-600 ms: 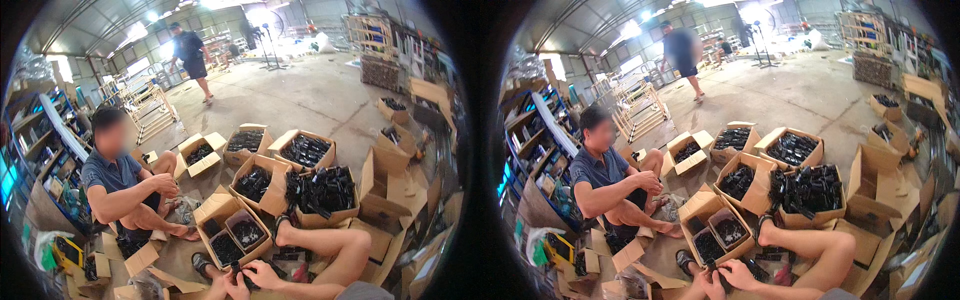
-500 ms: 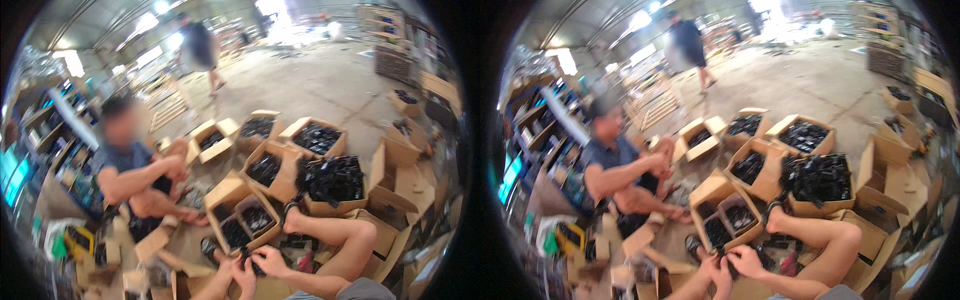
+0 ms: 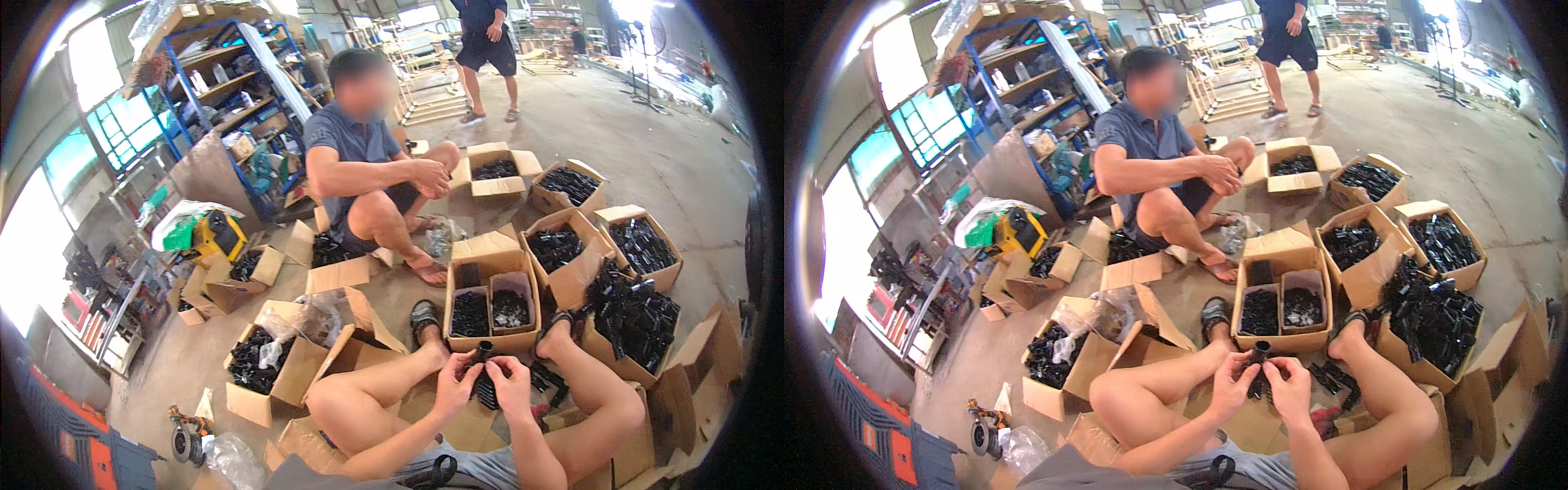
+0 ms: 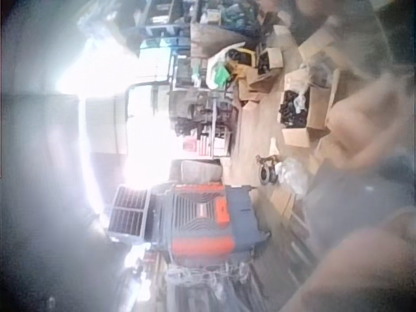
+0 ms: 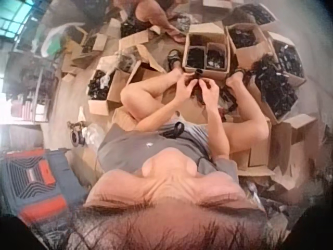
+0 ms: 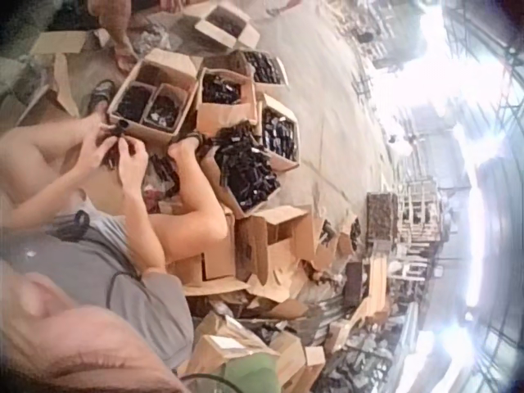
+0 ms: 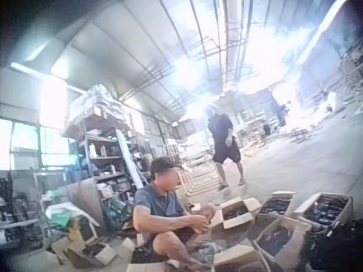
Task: The person picks up small black plastic components from boxes on the floor and snaps them together by hand.
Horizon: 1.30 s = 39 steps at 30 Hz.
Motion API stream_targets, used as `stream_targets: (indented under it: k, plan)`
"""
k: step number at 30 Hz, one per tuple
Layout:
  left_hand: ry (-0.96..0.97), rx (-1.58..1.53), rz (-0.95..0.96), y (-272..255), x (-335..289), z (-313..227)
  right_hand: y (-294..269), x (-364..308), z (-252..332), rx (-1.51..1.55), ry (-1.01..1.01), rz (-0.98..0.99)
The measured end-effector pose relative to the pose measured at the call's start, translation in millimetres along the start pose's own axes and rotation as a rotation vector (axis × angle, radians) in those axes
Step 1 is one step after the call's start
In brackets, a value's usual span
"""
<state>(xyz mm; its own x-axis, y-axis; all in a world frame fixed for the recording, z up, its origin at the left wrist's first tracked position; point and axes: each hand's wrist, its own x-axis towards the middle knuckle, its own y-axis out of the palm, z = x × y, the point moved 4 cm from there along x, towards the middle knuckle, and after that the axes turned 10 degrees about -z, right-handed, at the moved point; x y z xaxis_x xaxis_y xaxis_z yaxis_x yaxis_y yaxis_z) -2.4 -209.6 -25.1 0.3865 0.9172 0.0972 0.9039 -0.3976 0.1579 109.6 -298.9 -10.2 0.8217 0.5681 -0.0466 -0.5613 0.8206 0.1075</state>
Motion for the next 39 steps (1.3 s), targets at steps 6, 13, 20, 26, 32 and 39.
stream_targets:
  k: [6, 13, 20, 26, 32, 39]
  plan:
    - [-0.011, 0.03, -0.019, -4.4, -18.8, -6.3, -1.9, -20.5, 21.5, -0.122, -0.091, -0.055]
    - [-0.023, 0.114, -0.001, -3.8, -11.7, -12.0, 2.0, -18.4, 34.1, -0.211, -0.341, -0.142]
    - [-0.113, 0.065, 0.092, 64.7, 14.6, 41.9, -38.8, 27.0, 0.3, -0.218, -0.191, -0.393]
    - [-0.128, 0.0, 0.064, 99.7, 61.8, 50.4, -38.6, 82.6, -22.5, -0.088, -0.066, -0.491]
    - [-0.24, 0.009, 0.094, 143.4, 82.3, 66.1, -72.8, 122.7, -32.9, -0.237, -0.158, -0.487]
    - [-0.343, -0.015, 0.094, 113.4, 109.4, 107.9, -43.6, 143.3, -57.5, -0.15, 0.032, -0.392]
